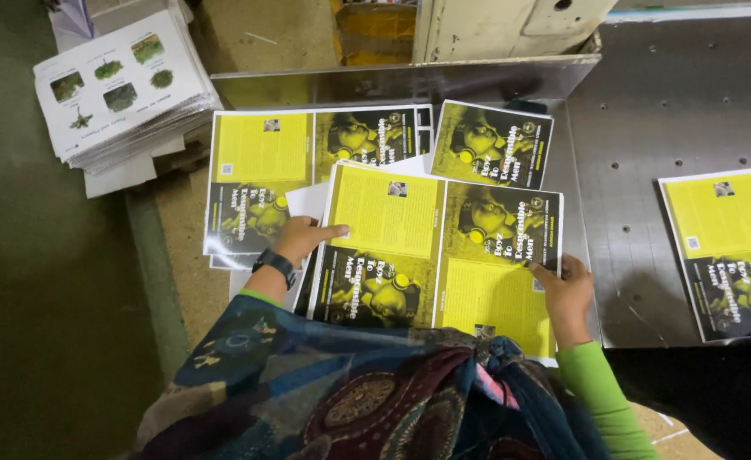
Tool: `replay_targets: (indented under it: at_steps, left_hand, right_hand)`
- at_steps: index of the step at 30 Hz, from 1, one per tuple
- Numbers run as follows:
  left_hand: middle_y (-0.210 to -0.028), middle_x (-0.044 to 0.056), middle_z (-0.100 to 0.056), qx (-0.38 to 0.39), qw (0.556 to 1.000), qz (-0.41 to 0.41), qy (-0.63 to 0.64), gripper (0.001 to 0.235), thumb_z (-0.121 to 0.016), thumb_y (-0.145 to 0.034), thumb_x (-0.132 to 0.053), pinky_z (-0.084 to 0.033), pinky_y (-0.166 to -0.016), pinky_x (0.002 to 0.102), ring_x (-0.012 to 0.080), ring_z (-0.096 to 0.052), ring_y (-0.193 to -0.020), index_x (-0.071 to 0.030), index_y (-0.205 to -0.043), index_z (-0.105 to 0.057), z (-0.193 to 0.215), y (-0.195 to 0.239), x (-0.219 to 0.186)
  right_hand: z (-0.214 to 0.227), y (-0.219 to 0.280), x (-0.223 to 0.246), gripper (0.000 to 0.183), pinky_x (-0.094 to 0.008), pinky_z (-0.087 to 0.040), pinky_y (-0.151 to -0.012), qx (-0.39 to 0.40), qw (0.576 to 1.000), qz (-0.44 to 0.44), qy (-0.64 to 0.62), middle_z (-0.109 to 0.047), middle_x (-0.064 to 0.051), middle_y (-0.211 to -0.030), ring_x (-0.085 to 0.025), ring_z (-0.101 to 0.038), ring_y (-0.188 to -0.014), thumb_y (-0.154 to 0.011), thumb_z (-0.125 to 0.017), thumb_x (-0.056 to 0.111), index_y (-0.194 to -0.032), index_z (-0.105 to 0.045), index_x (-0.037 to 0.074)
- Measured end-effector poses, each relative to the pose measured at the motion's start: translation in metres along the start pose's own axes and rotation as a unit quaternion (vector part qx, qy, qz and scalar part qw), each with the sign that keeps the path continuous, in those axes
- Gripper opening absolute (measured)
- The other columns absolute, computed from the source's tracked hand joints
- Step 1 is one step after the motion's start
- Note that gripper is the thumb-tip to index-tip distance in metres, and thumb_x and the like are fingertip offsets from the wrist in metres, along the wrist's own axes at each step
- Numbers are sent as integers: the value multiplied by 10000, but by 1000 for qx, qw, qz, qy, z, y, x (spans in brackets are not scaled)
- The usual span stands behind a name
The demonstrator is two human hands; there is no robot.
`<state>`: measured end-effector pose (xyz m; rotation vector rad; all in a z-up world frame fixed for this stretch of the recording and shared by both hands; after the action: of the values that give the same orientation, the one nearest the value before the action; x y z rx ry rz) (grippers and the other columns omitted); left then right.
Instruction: Aligning and stacking printed book covers on an industrial cutting table for trimming.
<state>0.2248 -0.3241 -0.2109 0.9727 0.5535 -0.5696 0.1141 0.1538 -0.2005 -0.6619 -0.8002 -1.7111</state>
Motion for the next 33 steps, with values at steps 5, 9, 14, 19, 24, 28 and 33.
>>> replay_targets:
  at_steps: [5,9,14,19,24,28,33]
  left_hand:
    - [-1399,318,-447,29,999,20,28,1077,-863,-651,-534,-380,-1048,527,438,-418,-1324,105,-1396,-418,-8,11,2]
    - [-1488,293,-333,25,999,-29,-27,1141,-865,-658,-459,-277,-1128,523,411,-313,-1395,60,-1488,-278,-14,32,-17]
    - [-1540,274,-235,46,997,-22,-52,1151,-762,-733,-579,-242,-1145,527,396,-240,-1425,18,-1527,-180,-20,44,-28]
    - [-1549,309,-127,31,999,-18,14,1092,-728,-804,-492,-189,-1138,585,429,-144,-1442,57,-1515,-107,-18,57,-29]
    - [-1508,330,-233,46,998,-30,-12,864,-654,-887,-422,-239,-1123,591,457,-214,-1417,40,-1476,-222,-19,48,-17]
    - [-1482,306,-331,58,998,-37,12,751,-650,-909,-372,-243,-1125,576,437,-254,-1411,35,-1456,-336,-22,31,0]
    - [-1490,318,-312,75,996,-28,30,838,-688,-869,-362,-191,-1145,571,437,-220,-1426,68,-1471,-294,-18,65,-25]
  right_hand:
    - [-2,-12,-32,572,-377,-492,-744,-32,998,-19,-43,-663,-187,-886,-295,-665,-847,-659,-900,180,-1146,-666,-9]
    - [-9,-27,-62,525,-371,-486,-716,-26,996,-57,-64,-676,-169,-860,-258,-663,-800,-628,-884,174,-1090,-691,20]
    - [-5,-25,-60,473,-409,-505,-718,-33,989,-106,-98,-692,-188,-854,-312,-681,-812,-601,-863,169,-1017,-712,2]
    - [-1,-15,-30,419,-351,-503,-663,-8,995,-84,-47,-689,-118,-752,-258,-699,-749,-560,-872,164,-936,-743,32]
    - [2,-2,-16,589,-430,-500,-741,1,996,-78,-33,-673,-222,-863,-374,-677,-862,-525,-905,181,-1019,-667,-33]
    - [11,15,9,773,-403,-486,-803,26,990,-98,-95,-650,-217,-974,-305,-636,-907,-611,-901,207,-1230,-533,-76]
    - [11,17,-36,673,-423,-496,-779,83,988,-113,-63,-664,-225,-944,-311,-651,-881,-679,-887,207,-1209,-574,-63]
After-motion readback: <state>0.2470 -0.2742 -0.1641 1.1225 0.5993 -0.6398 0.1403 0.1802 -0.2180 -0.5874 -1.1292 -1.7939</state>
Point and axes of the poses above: each hand's wrist, its own y-axis away from the middle knuckle, its own z-axis out of the back of the hand, x = y × z, the point moved 9 cm from there along -y, towards the middle knuckle
